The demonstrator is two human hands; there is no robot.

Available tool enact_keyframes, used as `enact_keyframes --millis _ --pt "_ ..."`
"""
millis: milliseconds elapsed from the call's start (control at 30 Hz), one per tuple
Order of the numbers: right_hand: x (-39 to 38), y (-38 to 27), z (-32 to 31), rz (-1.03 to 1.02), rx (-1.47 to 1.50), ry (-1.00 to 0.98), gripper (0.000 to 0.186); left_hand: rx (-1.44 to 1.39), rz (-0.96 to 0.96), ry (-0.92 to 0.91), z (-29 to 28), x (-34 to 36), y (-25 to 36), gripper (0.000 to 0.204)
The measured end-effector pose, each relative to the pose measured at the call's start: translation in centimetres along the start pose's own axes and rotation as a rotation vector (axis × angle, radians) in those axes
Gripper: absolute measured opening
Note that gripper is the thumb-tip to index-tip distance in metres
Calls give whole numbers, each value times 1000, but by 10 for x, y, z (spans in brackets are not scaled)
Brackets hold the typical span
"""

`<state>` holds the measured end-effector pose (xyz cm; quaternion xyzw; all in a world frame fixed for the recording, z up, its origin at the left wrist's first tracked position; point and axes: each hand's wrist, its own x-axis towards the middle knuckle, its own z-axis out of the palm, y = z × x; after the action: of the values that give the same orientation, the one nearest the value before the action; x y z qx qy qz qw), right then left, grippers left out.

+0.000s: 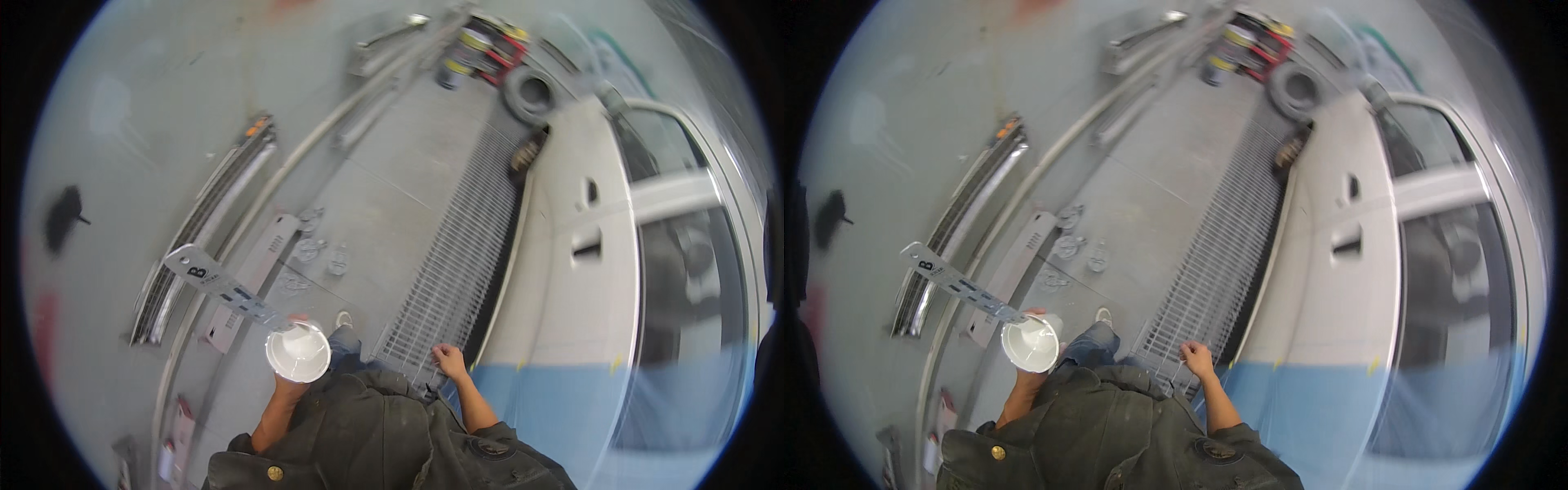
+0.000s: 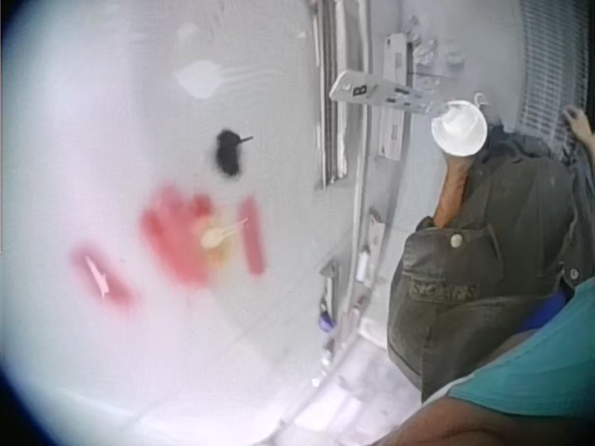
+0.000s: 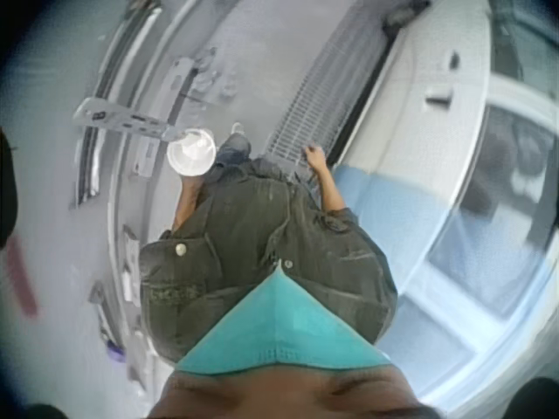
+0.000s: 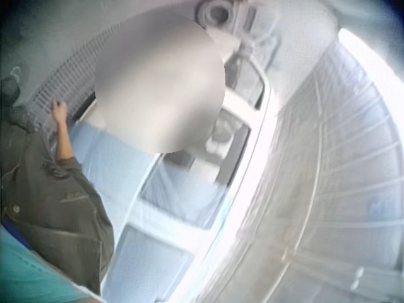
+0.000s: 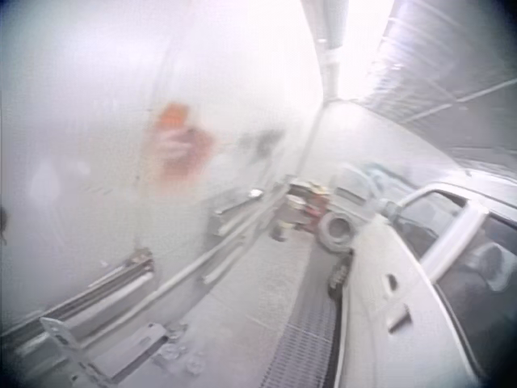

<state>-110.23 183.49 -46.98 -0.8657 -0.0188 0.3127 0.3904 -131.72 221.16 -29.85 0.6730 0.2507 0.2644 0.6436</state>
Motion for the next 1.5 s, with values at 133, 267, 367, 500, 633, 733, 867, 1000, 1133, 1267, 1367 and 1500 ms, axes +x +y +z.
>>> enact_keyframes --millis 133,267,367,500,633,733,867,1000,1133,1267,1367,1500 --pt "113 -78 -13 -83 -238 -239 27 93 94 253 18 39 37 70" --pt "260 -168 -11 -231 -566 -542 31 149 82 667 45 58 41 81" --pt "355 -222 5 -401 -699 -734 30 206 102 940 71 70 23 87" --pt "465 -342 68 -531 -1055 -1045 29 281 -151 1484 140 89 15 85" --pt "553 -418 130 -673 -1351 -1292 30 346 -411 1863 234 133 31 80" --pt "568 -432 202 -626 -1504 -1357 35 155 -389 2180 293 164 -5 82" --pt "605 -365 315 -658 -1609 -1385 43 -103 -459 2411 330 196 -66 83" --pt "707 -231 438 -770 -1587 -1446 50 -101 -632 2517 375 197 -167 88" --pt "693 -130 516 -1154 -1683 -1375 75 -58 -547 2579 443 203 -263 84" --pt "725 -70 547 -905 -1561 -1249 91 -148 -551 2504 489 186 -314 93" --pt "703 -53 553 -649 -1434 -1253 92 -123 -639 2488 508 187 -329 99" --pt "687 -87 533 -430 -1103 -1287 79 -186 -538 2570 504 197 -331 94"
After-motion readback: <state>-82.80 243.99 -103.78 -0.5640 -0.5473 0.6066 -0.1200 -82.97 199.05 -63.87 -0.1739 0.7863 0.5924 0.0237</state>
